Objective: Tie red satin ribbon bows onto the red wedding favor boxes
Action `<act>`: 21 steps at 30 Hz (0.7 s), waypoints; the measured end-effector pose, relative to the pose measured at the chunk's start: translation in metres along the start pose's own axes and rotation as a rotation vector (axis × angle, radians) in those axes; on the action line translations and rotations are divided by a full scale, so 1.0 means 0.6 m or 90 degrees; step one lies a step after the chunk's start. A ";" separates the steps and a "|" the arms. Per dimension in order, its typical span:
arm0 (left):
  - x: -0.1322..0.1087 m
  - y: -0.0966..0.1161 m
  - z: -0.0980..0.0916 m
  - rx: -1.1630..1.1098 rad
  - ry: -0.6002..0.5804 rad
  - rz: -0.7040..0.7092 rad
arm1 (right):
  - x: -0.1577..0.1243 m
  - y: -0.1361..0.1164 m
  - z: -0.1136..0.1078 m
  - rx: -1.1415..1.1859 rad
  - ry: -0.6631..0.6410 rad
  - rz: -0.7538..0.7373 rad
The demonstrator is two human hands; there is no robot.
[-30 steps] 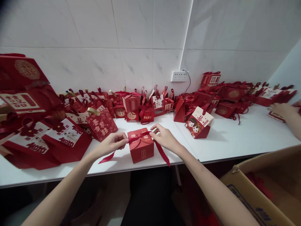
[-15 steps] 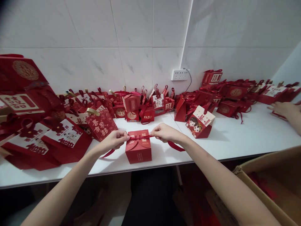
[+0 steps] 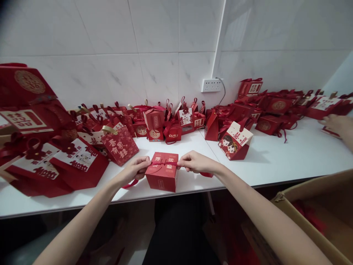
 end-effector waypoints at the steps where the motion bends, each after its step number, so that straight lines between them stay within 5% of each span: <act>1: -0.005 0.002 0.004 0.009 0.007 -0.007 | -0.007 -0.006 0.001 -0.034 -0.013 0.011; 4: -0.023 0.009 0.018 0.051 0.019 -0.026 | -0.027 -0.042 0.003 -0.101 -0.041 -0.012; 10: -0.042 0.036 0.031 0.138 -0.007 0.005 | -0.036 -0.133 0.011 -0.104 0.008 -0.226; 21: -0.049 0.128 0.037 0.491 0.039 0.052 | 0.000 -0.106 0.019 -0.080 0.245 -0.260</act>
Point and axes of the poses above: each hand's wrist, its own x-axis towards the middle knuckle, its own z-axis out of the palm, y = z × x, the point moved 10 cm from there along x, towards the middle knuckle, and after that the axes turned 7 degrees about -y, right-handed, at the moved point
